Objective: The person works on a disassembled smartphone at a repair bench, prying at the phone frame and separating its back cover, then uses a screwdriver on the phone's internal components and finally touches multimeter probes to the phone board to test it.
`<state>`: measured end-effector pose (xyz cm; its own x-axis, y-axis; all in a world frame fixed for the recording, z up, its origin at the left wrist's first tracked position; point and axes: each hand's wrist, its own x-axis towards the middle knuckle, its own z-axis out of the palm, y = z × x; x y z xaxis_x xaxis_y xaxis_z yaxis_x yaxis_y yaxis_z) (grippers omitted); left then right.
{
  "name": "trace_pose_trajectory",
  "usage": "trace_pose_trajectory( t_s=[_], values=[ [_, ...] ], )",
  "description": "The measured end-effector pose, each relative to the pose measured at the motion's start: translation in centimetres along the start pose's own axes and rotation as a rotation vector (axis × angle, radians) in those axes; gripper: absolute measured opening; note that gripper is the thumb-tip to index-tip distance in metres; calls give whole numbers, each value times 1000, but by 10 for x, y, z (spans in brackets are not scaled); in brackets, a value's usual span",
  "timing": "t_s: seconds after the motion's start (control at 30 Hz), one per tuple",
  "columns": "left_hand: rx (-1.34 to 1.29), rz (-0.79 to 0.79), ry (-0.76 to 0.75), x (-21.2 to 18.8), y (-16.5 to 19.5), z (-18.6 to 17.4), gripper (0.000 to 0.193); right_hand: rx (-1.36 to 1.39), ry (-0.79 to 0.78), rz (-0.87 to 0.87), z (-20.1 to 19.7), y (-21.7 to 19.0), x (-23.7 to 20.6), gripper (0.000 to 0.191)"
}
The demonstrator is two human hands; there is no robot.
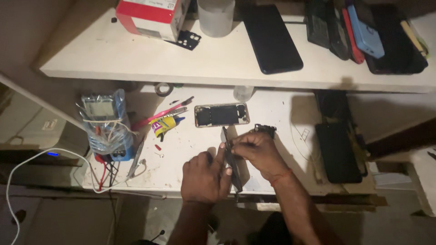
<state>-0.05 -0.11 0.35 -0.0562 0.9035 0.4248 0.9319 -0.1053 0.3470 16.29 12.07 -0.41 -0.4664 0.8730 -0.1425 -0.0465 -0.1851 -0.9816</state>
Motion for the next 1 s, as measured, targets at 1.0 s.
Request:
trace_pose_trajectory(
  t_s=[1.0],
  values=[
    [58, -9, -21, 0, -1, 4, 63, 26, -38, -57, 1, 13, 1, 5]
  ],
)
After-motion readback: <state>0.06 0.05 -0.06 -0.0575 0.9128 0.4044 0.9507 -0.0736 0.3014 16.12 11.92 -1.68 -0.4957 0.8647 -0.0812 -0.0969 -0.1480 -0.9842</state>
